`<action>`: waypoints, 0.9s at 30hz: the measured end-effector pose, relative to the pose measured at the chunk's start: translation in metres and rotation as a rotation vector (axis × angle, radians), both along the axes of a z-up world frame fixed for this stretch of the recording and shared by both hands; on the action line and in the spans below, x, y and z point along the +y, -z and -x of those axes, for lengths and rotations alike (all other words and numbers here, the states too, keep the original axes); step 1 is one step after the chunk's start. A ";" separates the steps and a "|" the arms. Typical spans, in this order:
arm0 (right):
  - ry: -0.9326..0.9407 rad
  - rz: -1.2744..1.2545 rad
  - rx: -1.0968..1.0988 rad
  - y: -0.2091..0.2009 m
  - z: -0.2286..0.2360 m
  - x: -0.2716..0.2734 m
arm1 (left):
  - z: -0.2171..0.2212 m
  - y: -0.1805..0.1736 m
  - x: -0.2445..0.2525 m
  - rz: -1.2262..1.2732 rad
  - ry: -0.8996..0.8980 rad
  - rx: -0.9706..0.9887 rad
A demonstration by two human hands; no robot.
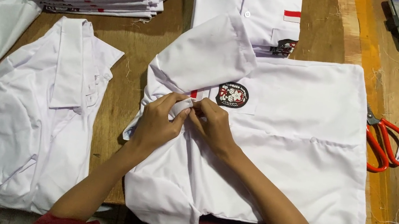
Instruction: The person folds a white shirt on a wooden table, aligning the collar and sleeves. They use red-handled scissors to trim a loose thread near the collar and then continue folding the shirt into a neat stack.
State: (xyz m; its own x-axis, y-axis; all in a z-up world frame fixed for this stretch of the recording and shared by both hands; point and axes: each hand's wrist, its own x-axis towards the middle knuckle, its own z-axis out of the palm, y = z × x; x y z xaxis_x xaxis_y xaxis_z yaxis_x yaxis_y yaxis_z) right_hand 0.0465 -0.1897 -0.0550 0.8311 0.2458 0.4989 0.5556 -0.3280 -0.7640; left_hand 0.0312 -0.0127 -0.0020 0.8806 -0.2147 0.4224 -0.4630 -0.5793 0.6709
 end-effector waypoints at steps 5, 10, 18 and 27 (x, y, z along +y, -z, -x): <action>0.097 0.094 -0.198 -0.002 -0.001 0.004 | 0.002 -0.008 -0.004 0.023 -0.013 -0.007; 0.104 0.153 -0.258 -0.002 0.001 0.002 | 0.002 -0.008 -0.005 -0.001 0.007 -0.039; 0.043 0.296 -0.327 -0.004 0.007 0.002 | -0.001 0.003 0.000 -0.070 0.037 -0.010; 0.007 0.215 -0.247 -0.034 0.009 -0.002 | 0.001 -0.030 0.008 -0.121 0.076 -0.010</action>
